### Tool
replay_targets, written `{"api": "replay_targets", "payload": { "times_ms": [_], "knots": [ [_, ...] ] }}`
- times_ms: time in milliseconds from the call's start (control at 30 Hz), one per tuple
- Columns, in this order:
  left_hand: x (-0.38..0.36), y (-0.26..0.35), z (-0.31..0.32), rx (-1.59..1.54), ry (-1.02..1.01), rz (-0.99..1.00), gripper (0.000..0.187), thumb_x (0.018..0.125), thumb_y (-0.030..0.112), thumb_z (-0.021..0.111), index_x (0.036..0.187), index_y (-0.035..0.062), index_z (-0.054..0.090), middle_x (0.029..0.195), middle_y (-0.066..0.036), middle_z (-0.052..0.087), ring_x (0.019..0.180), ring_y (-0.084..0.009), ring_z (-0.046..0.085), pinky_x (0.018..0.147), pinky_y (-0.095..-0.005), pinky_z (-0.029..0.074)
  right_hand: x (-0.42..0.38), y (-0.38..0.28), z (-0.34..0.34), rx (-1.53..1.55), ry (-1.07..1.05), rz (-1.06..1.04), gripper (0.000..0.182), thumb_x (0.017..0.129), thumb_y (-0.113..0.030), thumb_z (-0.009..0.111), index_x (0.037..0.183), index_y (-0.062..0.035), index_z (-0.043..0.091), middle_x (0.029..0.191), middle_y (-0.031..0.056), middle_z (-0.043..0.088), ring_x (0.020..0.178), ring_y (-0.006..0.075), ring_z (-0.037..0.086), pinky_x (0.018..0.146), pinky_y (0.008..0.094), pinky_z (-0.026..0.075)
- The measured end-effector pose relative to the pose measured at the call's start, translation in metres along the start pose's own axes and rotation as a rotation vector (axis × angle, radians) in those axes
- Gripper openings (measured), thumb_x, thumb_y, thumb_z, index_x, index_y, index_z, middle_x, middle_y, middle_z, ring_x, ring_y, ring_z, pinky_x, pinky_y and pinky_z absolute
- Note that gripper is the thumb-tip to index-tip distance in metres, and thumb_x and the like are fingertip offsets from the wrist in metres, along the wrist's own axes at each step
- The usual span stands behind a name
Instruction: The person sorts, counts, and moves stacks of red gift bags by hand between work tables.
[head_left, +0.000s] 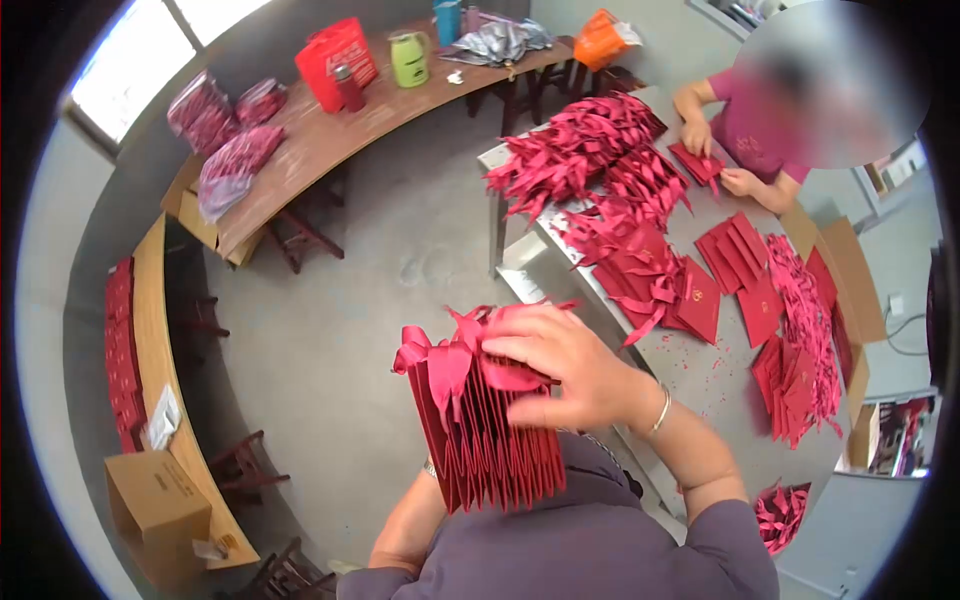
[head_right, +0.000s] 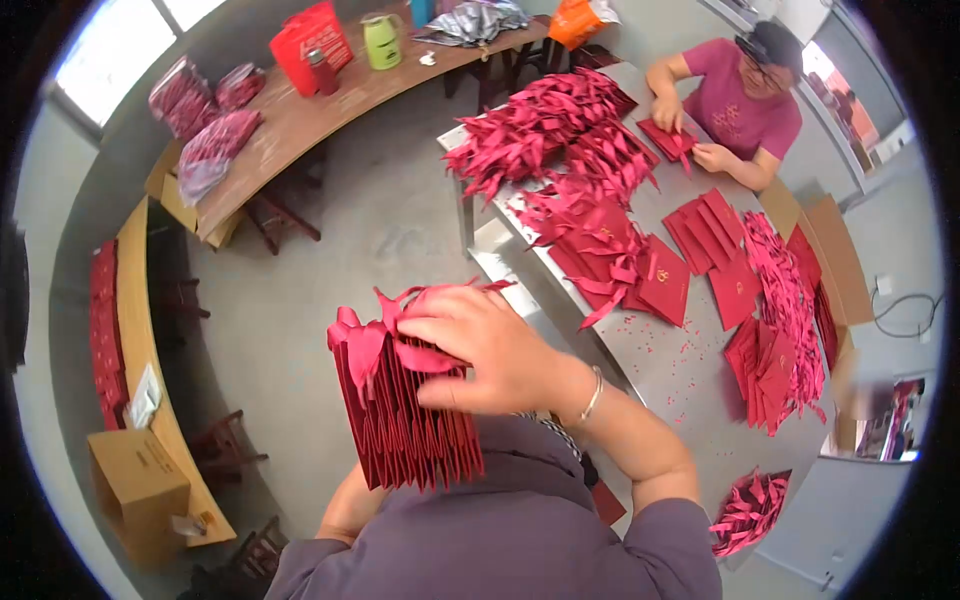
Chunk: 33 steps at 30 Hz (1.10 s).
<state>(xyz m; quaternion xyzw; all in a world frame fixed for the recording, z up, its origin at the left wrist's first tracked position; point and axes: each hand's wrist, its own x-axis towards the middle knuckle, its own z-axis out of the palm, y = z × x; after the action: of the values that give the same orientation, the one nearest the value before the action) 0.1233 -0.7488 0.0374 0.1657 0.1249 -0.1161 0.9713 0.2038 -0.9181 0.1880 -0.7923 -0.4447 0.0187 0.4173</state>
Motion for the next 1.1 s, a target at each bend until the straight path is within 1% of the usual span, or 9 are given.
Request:
{"api": "replay_targets", "payload": {
  "times_ms": [133,233,367,433,567,733,800,900,1100],
  "knots": [
    [-0.033,0.028,-0.017,-0.015,0.023,0.040,0.044,0.092,0.028,0.047,0.130,0.0059,0.047,0.125,-0.013,0.055,0.110,-0.0281,0.056,0.094,-0.0445,0.048,0.044,0.008,0.037,-0.067,-0.116,-0.110,0.017,0.077,-0.016,0.068,0.087,-0.0033,0.065,0.077,0.0107,0.064,0.070,0.0275,0.063,0.063,0.0346,0.050],
    [-0.060,0.047,-0.032,-0.027,0.039,0.078,0.044,0.092,0.027,0.047,0.130,0.0059,0.046,0.125,-0.013,0.055,0.110,-0.0279,0.056,0.094,-0.0445,0.048,0.097,0.005,0.061,0.239,-0.283,0.350,0.016,0.080,-0.015,0.066,0.090,-0.0021,0.063,0.066,0.0068,0.062,0.065,0.0182,0.063,0.061,0.0308,0.050],
    [-0.101,0.071,-0.057,-0.047,0.082,0.164,0.044,0.092,0.027,0.048,0.130,0.0059,0.046,0.125,-0.013,0.055,0.110,-0.0277,0.056,0.094,-0.0444,0.048,0.129,0.026,0.123,-0.260,-0.196,0.116,0.053,0.076,-0.013,0.066,0.124,0.0015,0.050,0.119,0.0197,0.056,0.097,0.0292,0.060,0.081,0.0359,0.049],
    [-0.121,0.080,-0.065,-0.053,0.106,0.205,0.044,0.092,0.026,0.048,0.131,0.0059,0.046,0.125,-0.013,0.054,0.110,-0.0276,0.056,0.094,-0.0444,0.048,0.142,-0.014,0.136,-0.294,0.055,-0.110,0.053,0.074,-0.014,0.067,0.123,0.0003,0.051,0.119,0.0195,0.056,0.109,0.0342,0.054,0.090,0.0377,0.045],
    [-0.153,0.101,-0.065,-0.040,0.172,0.284,0.044,0.091,0.025,0.048,0.131,0.0058,0.046,0.126,-0.013,0.054,0.110,-0.0274,0.056,0.094,-0.0444,0.048,0.145,-0.137,0.172,-0.068,-0.489,-0.598,0.052,0.072,-0.034,0.072,0.114,-0.0068,0.059,0.118,0.0133,0.057,0.111,0.0289,0.053,0.093,0.0421,0.041],
    [-0.187,0.103,-0.110,-0.371,0.133,0.339,0.045,0.088,0.018,0.052,0.131,0.0056,0.045,0.125,-0.012,0.055,0.109,-0.0263,0.057,0.092,-0.0436,0.050,0.210,-0.120,0.250,0.205,-0.688,-0.295,0.017,0.080,-0.016,0.063,0.089,-0.0021,0.062,0.081,0.0121,0.063,0.072,0.0236,0.061,0.068,0.0347,0.050],
    [-0.194,0.091,-0.152,-0.574,0.068,0.319,0.046,0.087,0.016,0.052,0.131,0.0058,0.044,0.125,-0.012,0.055,0.106,-0.0258,0.059,0.089,-0.0429,0.051,0.244,-0.110,0.277,0.219,-0.649,0.108,0.029,0.083,-0.018,0.063,0.105,0.0008,0.060,0.093,0.0078,0.065,0.082,0.0132,0.060,0.072,0.0294,0.050],
    [-0.213,0.098,-0.158,-0.543,0.087,0.450,0.043,0.091,0.019,0.051,0.131,0.0059,0.043,0.124,-0.011,0.055,0.103,-0.0252,0.060,0.086,-0.0397,0.053,0.262,-0.079,0.319,0.284,-0.422,0.105,0.055,0.083,-0.022,0.064,0.128,0.0047,0.046,0.123,0.0156,0.052,0.101,0.0202,0.059,0.085,0.0300,0.049],
    [-0.219,0.160,-0.177,-0.491,0.203,0.814,0.042,0.093,0.020,0.050,0.131,0.0060,0.043,0.124,-0.011,0.055,0.103,-0.0251,0.060,0.086,-0.0388,0.054,0.219,-0.104,0.326,0.615,-0.535,0.046,0.041,0.084,-0.009,0.061,0.122,0.0018,0.051,0.118,0.0113,0.055,0.096,0.0154,0.058,0.081,0.0291,0.048]
  ]
}}
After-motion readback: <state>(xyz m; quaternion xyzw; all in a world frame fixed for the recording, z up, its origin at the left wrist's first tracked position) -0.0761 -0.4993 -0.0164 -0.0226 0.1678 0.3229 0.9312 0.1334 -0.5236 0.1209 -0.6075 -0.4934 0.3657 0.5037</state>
